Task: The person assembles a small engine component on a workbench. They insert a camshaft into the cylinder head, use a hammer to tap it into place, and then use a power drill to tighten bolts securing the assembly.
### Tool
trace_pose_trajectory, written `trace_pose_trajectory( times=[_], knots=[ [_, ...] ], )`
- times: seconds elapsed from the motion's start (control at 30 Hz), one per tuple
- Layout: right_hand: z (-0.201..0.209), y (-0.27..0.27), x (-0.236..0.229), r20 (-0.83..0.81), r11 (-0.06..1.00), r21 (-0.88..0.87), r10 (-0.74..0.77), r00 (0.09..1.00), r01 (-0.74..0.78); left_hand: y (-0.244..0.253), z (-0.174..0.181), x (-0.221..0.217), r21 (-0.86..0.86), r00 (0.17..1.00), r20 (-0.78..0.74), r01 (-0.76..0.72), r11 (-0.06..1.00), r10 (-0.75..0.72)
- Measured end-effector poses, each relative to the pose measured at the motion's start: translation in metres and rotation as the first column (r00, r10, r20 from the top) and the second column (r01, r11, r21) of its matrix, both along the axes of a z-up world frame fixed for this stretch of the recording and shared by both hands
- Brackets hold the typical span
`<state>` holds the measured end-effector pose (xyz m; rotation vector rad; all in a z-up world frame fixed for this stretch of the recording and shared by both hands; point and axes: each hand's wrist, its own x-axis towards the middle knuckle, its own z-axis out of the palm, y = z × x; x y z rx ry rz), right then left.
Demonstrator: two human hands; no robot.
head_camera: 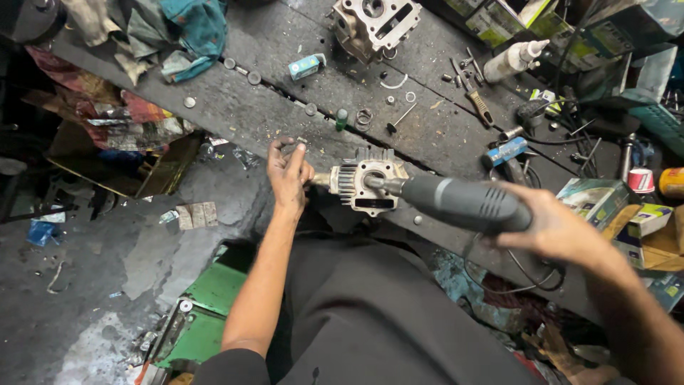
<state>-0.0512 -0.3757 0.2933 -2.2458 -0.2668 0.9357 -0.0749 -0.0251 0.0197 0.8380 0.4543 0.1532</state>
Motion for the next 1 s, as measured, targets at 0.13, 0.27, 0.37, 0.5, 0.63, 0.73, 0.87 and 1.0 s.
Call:
trace_pose_trajectory(
  times=[0.13, 0.27, 0.37, 0.5, 0.63, 0.73, 0.87, 1.0],
  knots=[
    [-0.024, -0.028, 0.051, -0.167, 0.999, -0.012, 0.032, 0.985, -0.035, 0.000, 0.000, 0.003, -0.016, 1.000, -0.010, 0.000, 1.000, 0.000],
    [-0.019, -0.011, 0.115, -0.244, 0.946, -0.256, 0.137, 0.960, -0.200, 0.000, -0.004, 0.002, -0.038, 1.000, 0.015, -0.007, 0.999, 0.008],
    [0.002, 0.037, 0.154, -0.311, 0.876, -0.367, 0.201, 0.929, -0.313, 0.001, -0.008, 0.002, -0.054, 1.000, 0.011, -0.026, 0.998, 0.026],
    [0.049, 0.118, 0.151, -0.239, 0.738, -0.502, 0.382, 0.893, -0.451, -0.001, -0.011, 0.001, -0.052, 0.997, 0.002, -0.076, 0.996, 0.076],
    [0.096, 0.179, 0.116, -0.244, 0.472, -0.645, 0.617, 0.748, -0.600, -0.004, -0.014, -0.002, -0.039, 0.996, 0.021, -0.087, 0.995, 0.088],
    [0.114, 0.189, 0.074, -0.231, 0.324, -0.715, 0.728, 0.646, -0.620, -0.001, -0.016, -0.003, -0.045, 0.997, 0.007, -0.081, 0.996, 0.081],
    [0.113, 0.164, 0.020, -0.044, 0.371, -0.695, 0.833, 0.552, -0.616, 0.000, -0.022, 0.000, -0.049, 0.997, 0.001, -0.080, 0.996, 0.080],
    [0.095, 0.129, -0.015, -0.081, 0.502, -0.677, 0.676, 0.733, -0.538, 0.000, -0.028, 0.000, -0.027, 0.998, 0.023, -0.065, 0.998, 0.066]
  ],
)
